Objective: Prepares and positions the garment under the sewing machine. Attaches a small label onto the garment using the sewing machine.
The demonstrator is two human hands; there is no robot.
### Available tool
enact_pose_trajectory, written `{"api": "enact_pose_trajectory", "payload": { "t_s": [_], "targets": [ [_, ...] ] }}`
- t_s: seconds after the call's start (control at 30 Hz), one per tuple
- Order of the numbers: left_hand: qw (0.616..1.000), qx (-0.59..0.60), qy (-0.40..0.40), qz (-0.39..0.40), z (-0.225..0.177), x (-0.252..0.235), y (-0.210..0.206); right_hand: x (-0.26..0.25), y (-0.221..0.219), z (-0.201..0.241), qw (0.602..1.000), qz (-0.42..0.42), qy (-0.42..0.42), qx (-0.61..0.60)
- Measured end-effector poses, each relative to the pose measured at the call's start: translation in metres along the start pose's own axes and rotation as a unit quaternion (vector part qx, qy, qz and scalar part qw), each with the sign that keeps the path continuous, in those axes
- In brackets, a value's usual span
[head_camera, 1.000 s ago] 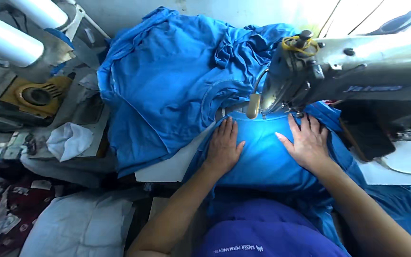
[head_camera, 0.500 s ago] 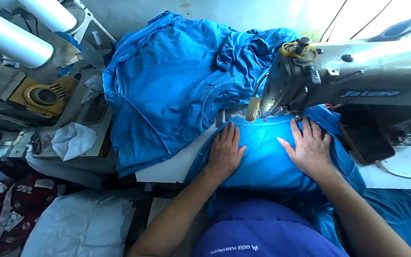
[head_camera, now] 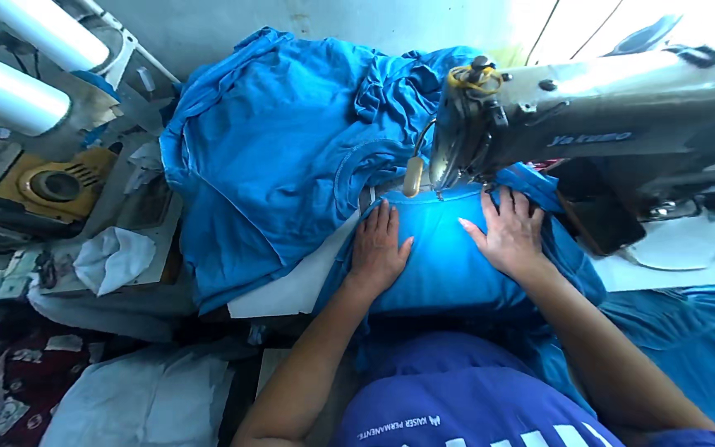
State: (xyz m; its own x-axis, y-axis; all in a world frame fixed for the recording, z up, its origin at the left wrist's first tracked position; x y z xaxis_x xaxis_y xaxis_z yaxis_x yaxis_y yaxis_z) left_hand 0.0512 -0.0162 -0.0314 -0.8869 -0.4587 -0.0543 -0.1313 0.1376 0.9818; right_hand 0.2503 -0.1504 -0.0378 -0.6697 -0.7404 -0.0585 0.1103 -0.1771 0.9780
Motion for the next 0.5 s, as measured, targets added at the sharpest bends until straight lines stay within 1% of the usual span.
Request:
{"api": "enact_pose_trajectory", "payload": {
  "t_s": [0.1, 0.37, 0.5],
  "targets": [
    [1.0, 0.002, -0.002, -0.005, 0.0, -0.001, 0.0, 0.0, 0.0, -0.001, 1.0, -0.01, 0.001, -0.007],
    [0.999, -0.02, -0.012, -0.023, 0.0, -0.003, -0.004, 0.004, -0.001, -0.005, 1.0, -0.004, -0.001, -0.008],
    [0.999, -0.024, -0.034, -0.005, 0.007, -0.002, -0.001, 0.008, 0.0, -0.012, 0.999, -0.018, 0.025, -0.035]
  ]
}}
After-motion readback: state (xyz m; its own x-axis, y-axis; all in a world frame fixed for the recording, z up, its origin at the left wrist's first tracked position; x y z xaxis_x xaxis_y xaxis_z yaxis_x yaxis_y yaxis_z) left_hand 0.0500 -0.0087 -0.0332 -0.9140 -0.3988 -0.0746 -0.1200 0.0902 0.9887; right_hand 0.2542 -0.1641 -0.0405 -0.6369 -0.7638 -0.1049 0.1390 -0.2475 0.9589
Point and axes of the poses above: each hand's wrist, its own x-axis away from the middle knuckle, its own y-axis out of the back of the hand, z = x × y, the point moved 2 cm from there along -x, towards the middle knuckle, and after that the axes turned 8 degrees about -y, right-handed, at the moved point
